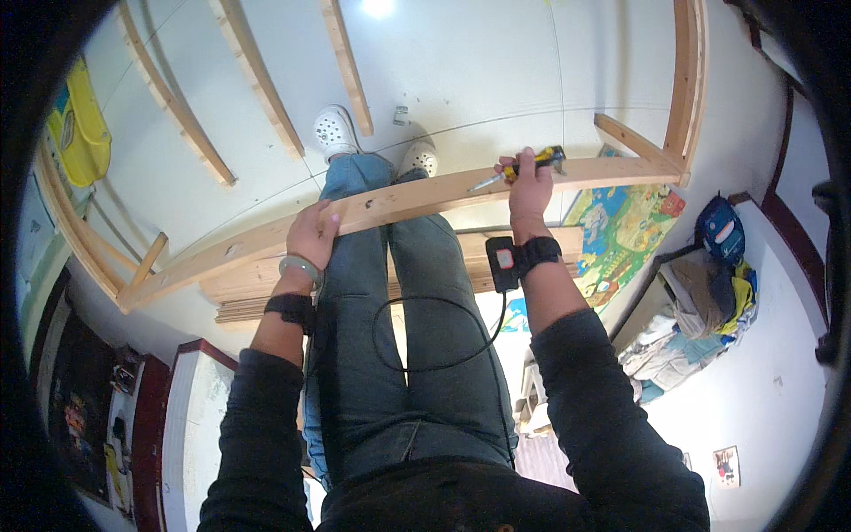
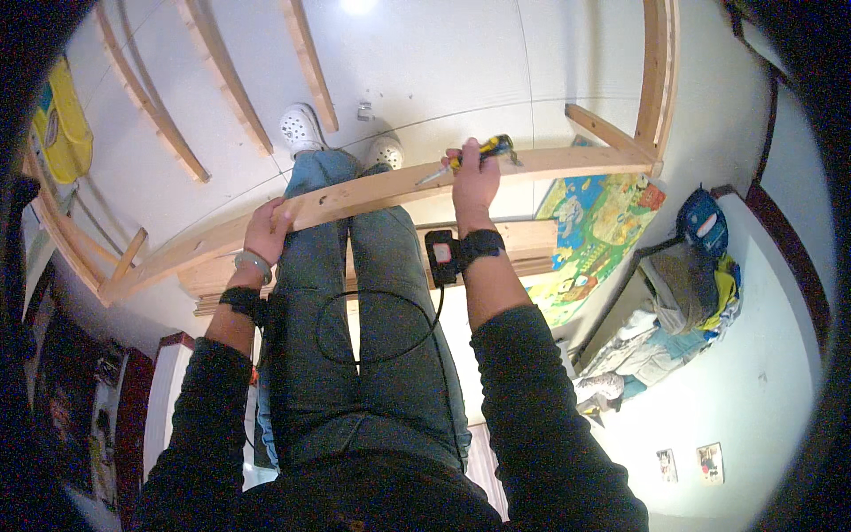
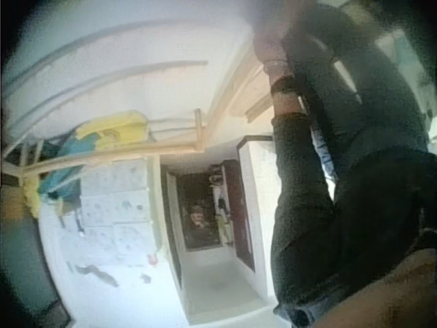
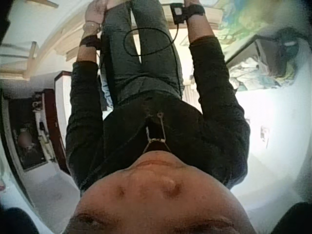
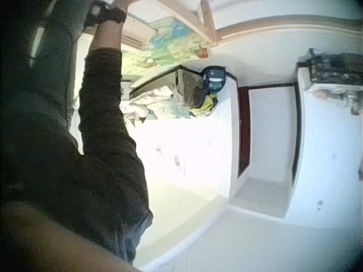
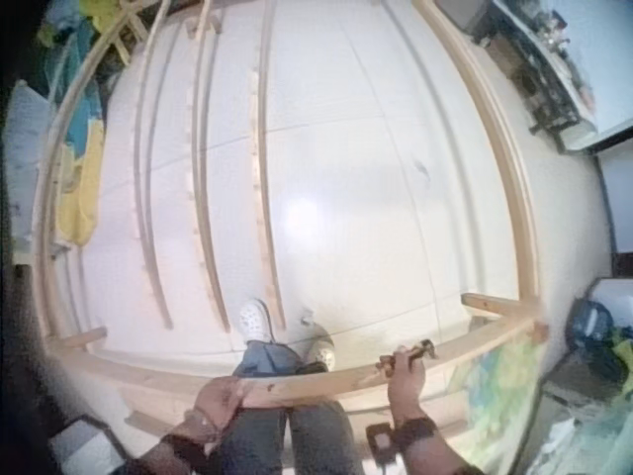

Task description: The person assembles a wooden furniture frame by attaching metal brackets to wooden slats using a screwdriver. They position the brackets, insert screws, and tighten them to secure the components together.

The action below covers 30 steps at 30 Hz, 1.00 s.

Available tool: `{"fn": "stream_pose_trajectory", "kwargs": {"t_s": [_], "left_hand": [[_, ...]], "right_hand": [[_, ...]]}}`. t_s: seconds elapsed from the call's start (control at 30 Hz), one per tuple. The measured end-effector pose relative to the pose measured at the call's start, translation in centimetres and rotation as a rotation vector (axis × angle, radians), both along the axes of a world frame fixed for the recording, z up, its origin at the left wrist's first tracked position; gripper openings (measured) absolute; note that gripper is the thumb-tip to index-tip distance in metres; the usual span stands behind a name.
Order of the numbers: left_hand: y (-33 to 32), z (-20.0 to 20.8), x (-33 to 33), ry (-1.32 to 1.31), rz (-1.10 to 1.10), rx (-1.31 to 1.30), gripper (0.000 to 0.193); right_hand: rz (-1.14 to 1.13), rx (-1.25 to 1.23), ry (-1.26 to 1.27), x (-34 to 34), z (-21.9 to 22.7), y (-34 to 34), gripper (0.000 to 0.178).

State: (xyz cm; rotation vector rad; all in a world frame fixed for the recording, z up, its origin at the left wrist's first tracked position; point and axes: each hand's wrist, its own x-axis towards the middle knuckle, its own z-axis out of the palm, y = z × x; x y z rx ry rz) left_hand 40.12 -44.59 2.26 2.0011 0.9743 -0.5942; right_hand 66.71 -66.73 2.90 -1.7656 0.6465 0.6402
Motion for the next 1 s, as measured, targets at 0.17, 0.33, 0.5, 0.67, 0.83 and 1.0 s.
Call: {"fn": "stream_pose_trajectory", "kwargs": {"t_s": [0.17,0.33,0.5,0.67,0.83,1.0], "left_hand": [[0.6,1.2,-3.2,0.326,-0.015,0.267,0.070],[0.7,1.1,-3.7,0.623,-0.197,0.091,0.089],[0.8,0.8,-3.6,0.599,-0.276,0.111,0.090],[1.0,1.1,-3.2,0.616,-0.243,0.036,0.092],[1.4,2.1,-1.9,0.696,-0.186,-0.017,0.092],[1.3,2.6,-1.5,0.704,-0.137,-0.032,0.092]], "right_hand": [[0.001,0.062,0.165,0.4,1.3,-0.6,0.037],[0.040,0.096,0.457,-0.6,1.3,-1.1,0.040],[0.082,0.095,0.390,-2.1,0.2,-1.3,0.042],[0.172,-0.024,0.386,-1.8,-0.5,-1.3,0.043],[0.198,-0.065,0.356,-1.9,-0.8,-1.3,0.043],[0.211,-0.128,0.281,-2.3,-0.9,-0.9,0.041]]}}
